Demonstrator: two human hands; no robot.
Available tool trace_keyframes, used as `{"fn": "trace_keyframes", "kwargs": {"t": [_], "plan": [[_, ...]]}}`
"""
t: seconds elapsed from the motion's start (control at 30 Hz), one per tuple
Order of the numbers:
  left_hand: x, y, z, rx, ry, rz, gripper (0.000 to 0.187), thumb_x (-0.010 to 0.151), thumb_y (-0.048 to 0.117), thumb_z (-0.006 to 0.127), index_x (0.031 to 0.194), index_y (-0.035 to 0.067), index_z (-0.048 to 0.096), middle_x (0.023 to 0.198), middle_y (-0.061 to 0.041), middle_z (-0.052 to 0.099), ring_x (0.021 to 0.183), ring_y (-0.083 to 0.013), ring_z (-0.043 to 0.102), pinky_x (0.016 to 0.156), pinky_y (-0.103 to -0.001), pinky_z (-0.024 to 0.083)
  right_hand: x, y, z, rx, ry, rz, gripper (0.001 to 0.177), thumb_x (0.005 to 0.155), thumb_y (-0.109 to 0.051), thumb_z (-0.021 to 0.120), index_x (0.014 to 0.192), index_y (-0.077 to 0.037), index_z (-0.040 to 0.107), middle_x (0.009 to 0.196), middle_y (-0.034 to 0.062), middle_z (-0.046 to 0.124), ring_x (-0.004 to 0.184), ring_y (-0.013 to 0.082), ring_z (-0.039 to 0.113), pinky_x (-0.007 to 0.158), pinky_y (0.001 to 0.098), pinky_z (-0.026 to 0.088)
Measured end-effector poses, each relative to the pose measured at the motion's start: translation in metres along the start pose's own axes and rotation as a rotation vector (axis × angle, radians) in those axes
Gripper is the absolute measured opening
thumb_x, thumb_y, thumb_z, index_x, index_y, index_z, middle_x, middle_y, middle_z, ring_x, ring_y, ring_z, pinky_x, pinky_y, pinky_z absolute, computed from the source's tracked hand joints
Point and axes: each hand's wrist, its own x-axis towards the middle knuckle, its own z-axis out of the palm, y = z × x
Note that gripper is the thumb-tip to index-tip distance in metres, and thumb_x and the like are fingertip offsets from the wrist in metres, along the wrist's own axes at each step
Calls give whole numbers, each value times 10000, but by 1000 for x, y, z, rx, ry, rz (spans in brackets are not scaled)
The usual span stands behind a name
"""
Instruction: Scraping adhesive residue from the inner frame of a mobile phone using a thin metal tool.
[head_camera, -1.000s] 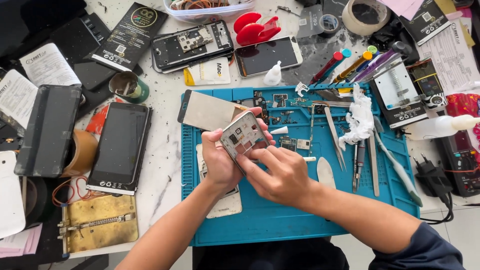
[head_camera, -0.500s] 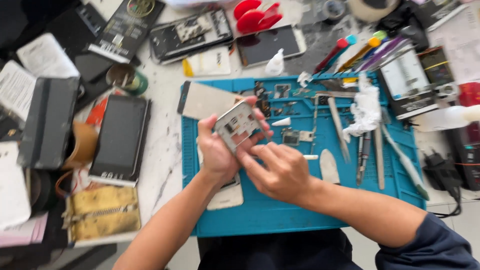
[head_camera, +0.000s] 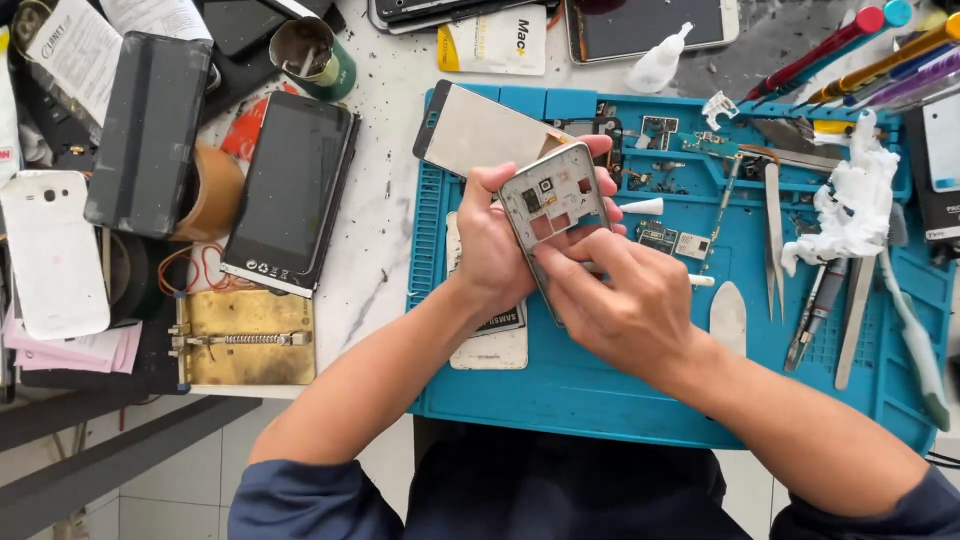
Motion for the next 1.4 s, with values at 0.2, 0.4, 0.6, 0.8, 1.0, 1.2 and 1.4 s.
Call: {"fn": "trace_keyframes", "kwargs": {"t": [0.2, 0.4, 0.6, 0.8, 1.0, 1.2, 1.4], "plan": [[-2, 4, -1, -29, 22, -29, 769, 906, 506, 343, 1464, 5, 510, 1164, -232, 671, 1085, -399, 685, 927, -495, 562, -2, -1, -2, 10, -51, -22, 74, 827, -76, 704, 883, -123, 719, 803, 17, 503, 594, 161, 598, 593, 265, 531], [0, 5, -2, -28, 35, -46, 771, 892, 507, 359, 1460, 12, 523, 1165, -226, 680, 1078, -389, 693, 909, -466, 577, 1, 1, 7, 14, -30, 21, 96, 829, -67, 707, 895, -136, 697, 794, 9, 503, 546, 164, 578, 542, 275, 519], [-2, 6, 4, -22, 54, -61, 752, 881, 478, 366, 1442, 8, 540, 1144, -224, 680, 1069, -384, 693, 920, -474, 570, -5, 3, 3, 26, -63, -11, 67, 839, -91, 704, 853, -146, 669, 765, -6, 504, 539, 160, 573, 531, 256, 503], [0, 4, -4, -53, 40, -63, 771, 872, 492, 369, 1449, 9, 533, 1156, -229, 687, 1067, -393, 701, 911, -473, 583, 1, 3, 7, 32, -41, -9, 65, 856, -92, 715, 880, -139, 676, 790, 8, 502, 532, 158, 571, 540, 263, 516], [-3, 5, -1, -36, 37, -57, 743, 882, 474, 367, 1430, 10, 557, 1152, -218, 688, 1073, -387, 697, 935, -476, 573, -7, 5, 3, 19, -73, -48, 40, 867, -99, 686, 880, -128, 661, 785, 19, 485, 521, 170, 561, 536, 263, 511], [-1, 2, -6, -55, 35, -59, 759, 880, 480, 366, 1444, 5, 546, 1177, -243, 683, 1082, -409, 691, 939, -488, 570, -3, 4, 5, 38, -66, -21, 53, 862, -106, 690, 894, -142, 667, 791, 14, 485, 520, 167, 555, 541, 267, 514], [-2, 5, -2, -31, 43, -71, 764, 872, 481, 358, 1442, 6, 543, 1160, -227, 677, 1083, -392, 688, 951, -482, 564, -7, 6, 0, 56, -128, -27, 25, 868, -108, 673, 885, -125, 663, 779, 18, 488, 528, 173, 570, 527, 262, 510]]}}
